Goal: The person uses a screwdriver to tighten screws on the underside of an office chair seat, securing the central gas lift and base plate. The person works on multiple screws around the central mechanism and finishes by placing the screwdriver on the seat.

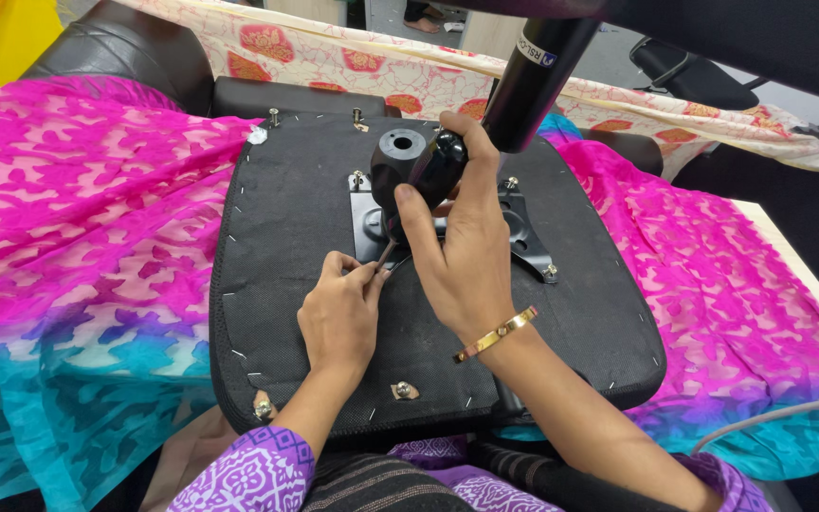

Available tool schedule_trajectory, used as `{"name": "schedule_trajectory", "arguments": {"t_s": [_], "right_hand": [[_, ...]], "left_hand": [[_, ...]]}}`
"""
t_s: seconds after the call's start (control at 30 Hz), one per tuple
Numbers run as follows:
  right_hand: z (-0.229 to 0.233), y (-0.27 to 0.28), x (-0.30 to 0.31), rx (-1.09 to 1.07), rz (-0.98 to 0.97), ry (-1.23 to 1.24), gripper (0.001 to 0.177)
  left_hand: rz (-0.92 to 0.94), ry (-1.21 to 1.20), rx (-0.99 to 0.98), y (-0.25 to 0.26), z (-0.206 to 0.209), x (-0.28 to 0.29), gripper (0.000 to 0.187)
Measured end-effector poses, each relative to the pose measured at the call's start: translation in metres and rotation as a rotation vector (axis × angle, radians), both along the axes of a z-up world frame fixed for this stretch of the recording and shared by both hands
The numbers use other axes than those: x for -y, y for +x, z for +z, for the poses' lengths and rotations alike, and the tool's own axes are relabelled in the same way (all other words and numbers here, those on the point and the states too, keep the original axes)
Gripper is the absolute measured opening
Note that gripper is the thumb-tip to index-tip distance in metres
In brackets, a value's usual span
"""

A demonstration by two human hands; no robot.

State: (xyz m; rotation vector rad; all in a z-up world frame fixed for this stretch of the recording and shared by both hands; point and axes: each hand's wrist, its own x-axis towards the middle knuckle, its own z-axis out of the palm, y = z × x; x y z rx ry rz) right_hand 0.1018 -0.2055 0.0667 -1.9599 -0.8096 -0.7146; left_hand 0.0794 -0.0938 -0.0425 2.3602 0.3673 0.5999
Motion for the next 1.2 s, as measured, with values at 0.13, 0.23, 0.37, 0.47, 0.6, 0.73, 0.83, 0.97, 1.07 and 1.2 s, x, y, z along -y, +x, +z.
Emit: {"name": "schedule_trajectory", "arguments": {"t_s": [0.13,0.23,0.37,0.47,0.6,0.73,0.83,0.97,1.07,1.2], "right_hand": [[0.0,-0.009,0.004,-0.053,-0.047,-0.008,0.054],[0.002,-0.001,0.004,-0.081,0.049,0.073,0.053],[0.001,0.01,0.006,-0.065,-0.042,0.059,0.055],[-0.003,0.012,0.006,-0.091,-0.114,0.07,0.053],[-0.008,0.01,0.005,-0.137,-0.08,0.119,0.054],[-0.011,0.009,0.006,-0.255,0.03,0.144,0.07],[-0.015,0.011,0.009,-0.226,0.1,0.111,0.076],[-0.023,0.015,0.008,-0.181,0.168,0.079,0.074],[-0.029,0.013,0.005,-0.216,0.179,0.093,0.065],[-0.029,0.011,0.002,-0.245,0.115,0.04,0.039]], "left_hand": [[-0.017,0.014,-0.019,-0.001,-0.003,-0.001,0.025],[-0.012,0.031,0.035,-0.002,-0.003,-0.001,0.024],[-0.019,-0.006,-0.002,-0.003,0.001,0.0,0.025],[-0.024,-0.053,-0.014,-0.004,0.006,-0.001,0.026],[-0.016,-0.158,-0.009,-0.005,0.009,-0.003,0.023],[-0.011,-0.26,-0.037,-0.004,0.009,-0.006,0.019],[-0.026,-0.257,-0.008,-0.002,0.006,-0.006,0.018],[-0.037,-0.238,0.01,-0.003,0.002,-0.007,0.02],[-0.043,-0.178,0.035,-0.004,0.001,-0.006,0.021],[-0.05,-0.158,0.044,-0.005,0.002,-0.005,0.021]]}}
